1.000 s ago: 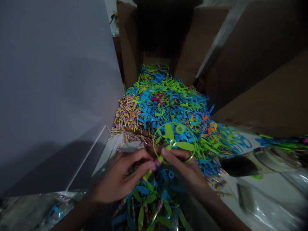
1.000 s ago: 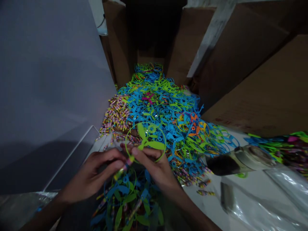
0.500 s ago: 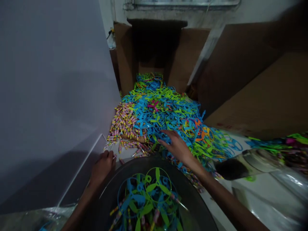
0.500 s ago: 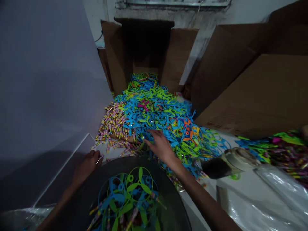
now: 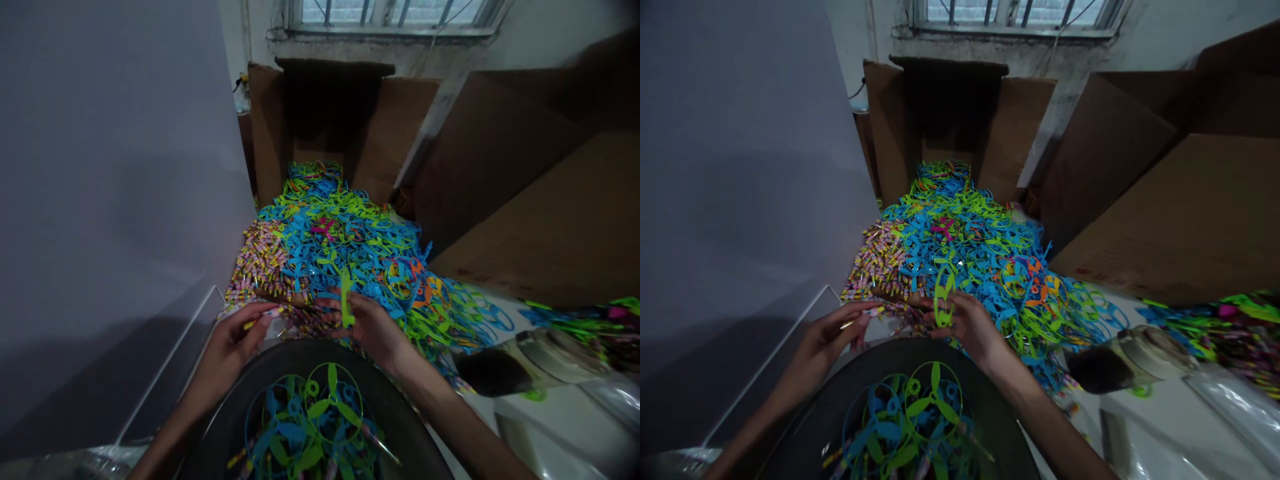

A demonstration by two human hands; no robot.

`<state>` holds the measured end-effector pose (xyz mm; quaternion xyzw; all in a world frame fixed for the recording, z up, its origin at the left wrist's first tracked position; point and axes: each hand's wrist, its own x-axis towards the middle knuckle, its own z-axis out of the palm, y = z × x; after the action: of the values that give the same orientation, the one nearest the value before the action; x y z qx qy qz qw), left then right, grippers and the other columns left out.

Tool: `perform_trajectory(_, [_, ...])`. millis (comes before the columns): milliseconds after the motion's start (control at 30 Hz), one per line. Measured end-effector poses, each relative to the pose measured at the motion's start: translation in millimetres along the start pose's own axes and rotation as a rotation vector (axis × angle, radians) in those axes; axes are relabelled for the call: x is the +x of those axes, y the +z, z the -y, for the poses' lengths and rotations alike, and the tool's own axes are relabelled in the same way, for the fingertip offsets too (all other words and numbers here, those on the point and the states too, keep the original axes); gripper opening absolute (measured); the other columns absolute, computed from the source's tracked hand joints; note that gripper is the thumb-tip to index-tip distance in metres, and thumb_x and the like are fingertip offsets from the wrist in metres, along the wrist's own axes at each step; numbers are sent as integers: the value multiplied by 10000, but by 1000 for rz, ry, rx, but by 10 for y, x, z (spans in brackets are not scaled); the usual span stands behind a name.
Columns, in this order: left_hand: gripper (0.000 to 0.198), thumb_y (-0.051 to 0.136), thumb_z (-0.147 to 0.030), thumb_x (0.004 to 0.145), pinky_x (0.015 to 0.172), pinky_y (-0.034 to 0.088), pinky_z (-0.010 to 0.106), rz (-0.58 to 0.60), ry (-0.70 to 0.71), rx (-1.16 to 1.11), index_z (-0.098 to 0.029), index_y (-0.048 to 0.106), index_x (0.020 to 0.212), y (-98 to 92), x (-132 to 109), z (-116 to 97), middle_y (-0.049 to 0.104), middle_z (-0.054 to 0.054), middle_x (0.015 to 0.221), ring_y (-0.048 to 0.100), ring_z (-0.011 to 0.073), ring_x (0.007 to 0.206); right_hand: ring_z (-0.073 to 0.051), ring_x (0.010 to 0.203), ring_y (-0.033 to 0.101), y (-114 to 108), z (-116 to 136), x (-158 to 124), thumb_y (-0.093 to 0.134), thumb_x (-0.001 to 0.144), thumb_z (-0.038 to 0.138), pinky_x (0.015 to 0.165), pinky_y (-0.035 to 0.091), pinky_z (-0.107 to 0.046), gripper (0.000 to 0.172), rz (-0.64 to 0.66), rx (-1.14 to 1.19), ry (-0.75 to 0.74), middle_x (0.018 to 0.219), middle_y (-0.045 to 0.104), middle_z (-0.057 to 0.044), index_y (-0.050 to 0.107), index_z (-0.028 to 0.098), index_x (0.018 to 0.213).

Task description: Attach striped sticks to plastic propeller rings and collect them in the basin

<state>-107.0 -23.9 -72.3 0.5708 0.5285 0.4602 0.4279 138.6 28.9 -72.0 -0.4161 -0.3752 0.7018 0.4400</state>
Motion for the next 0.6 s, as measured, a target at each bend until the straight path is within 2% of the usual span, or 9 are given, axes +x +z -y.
perform_trajectory(67, [338,602,-459,902,566,440,225,42,-10,-22,-200,687,1102,100,-20,-144,665,13,860,519,114,618,-173,675,678,79,-37,-126,634,794,312,549,527,-257,169,65,110,152,870,750,-61,694,200,904])
perform_trajectory(133, [326,611,-453,900,550,449,219,61,-8,-32,-204,692,1095,179,-52,-229,683,28,943,522,108,618,-145,635,654,125,-67,-216,653,781,288,509,490,-213,159,28,141,220,824,743,-51,716,186,887])
perform_trajectory(233, [299,612,-443,903,529,452,206,83,4,-37,-213,702,1071,254,-115,-290,693,22,924,531,106,609,-111,555,582,143,-84,-288,731,728,272,465,421,-189,201,-65,56,121,727,708,-10,747,181,907])
perform_trajectory(300, [271,623,-431,898,529,450,200,39,18,-33,-217,707,1042,277,-151,-319,692,11,890,529,99,595,-108,558,561,135,-81,-312,768,720,300,475,407,-193,223,-93,-97,24,710,698,1,760,186,911])
perform_trajectory(367, [246,646,-413,883,519,442,194,-6,16,-23,-211,706,1009,286,-168,-344,696,9,913,514,86,571,-126,610,585,126,-78,-334,767,744,353,491,410,-200,229,-96,-219,12,741,708,-12,765,189,905])
perform_trajectory(433, [237,662,-400,868,492,429,189,29,-8,-25,-204,698,997,288,-167,-354,699,14,939,509,80,554,-148,667,618,128,-82,-363,742,772,374,510,427,-213,239,-101,-223,59,778,720,-32,762,186,919])
perform_trajectory(500, [231,652,-388,874,494,435,189,118,-18,-25,-200,690,1003,294,-157,-342,697,15,921,535,92,579,-156,686,633,145,-92,-398,696,798,346,542,453,-229,232,-51,-154,97,799,729,-47,753,175,944])
perform_trajectory(600, [198,619,-359,903,615,486,220,169,39,25,-194,689,989,313,-149,-302,696,22,924,603,131,726,-164,690,645,185,-116,-450,623,829,325,569,472,-254,241,79,-79,149,795,734,-51,729,173,984])
